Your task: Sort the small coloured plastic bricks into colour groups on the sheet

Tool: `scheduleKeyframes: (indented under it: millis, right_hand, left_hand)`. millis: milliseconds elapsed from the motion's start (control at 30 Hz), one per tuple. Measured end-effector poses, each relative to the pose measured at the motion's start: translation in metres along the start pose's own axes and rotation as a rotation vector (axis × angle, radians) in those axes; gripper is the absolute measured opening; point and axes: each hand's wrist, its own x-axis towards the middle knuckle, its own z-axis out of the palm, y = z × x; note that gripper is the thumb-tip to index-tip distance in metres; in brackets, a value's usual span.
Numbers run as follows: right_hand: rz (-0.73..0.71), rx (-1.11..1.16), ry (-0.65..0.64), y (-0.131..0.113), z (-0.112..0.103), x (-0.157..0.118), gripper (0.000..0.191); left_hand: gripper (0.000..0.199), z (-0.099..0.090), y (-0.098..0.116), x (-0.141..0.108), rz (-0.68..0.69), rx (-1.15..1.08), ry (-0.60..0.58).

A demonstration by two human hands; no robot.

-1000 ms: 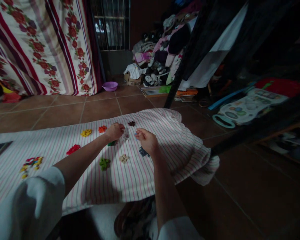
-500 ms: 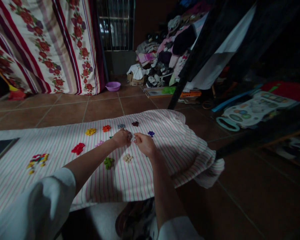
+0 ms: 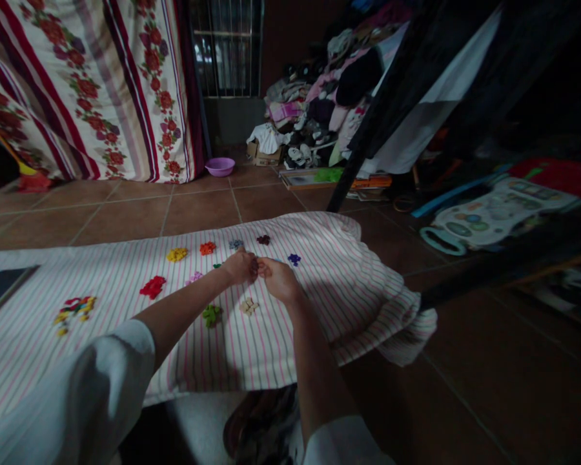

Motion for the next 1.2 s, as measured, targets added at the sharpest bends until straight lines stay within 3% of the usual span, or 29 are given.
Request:
scheduleKeyframes:
  millis: [633,1200]
  right_hand:
    - [0.008,0.04,0.034,0.0078,0.0042,0.0039,0.04]
    - [0.0,0.025,0.049,0.0086,0.0037,0.0042,0.042]
  left_hand:
    - [0.02,0.0046,0.0,-0.0022,-0.025,-0.094,0.05]
    - [0.018,-0.0027,0.0005,-0.0021,0.003,-0.001,0.03]
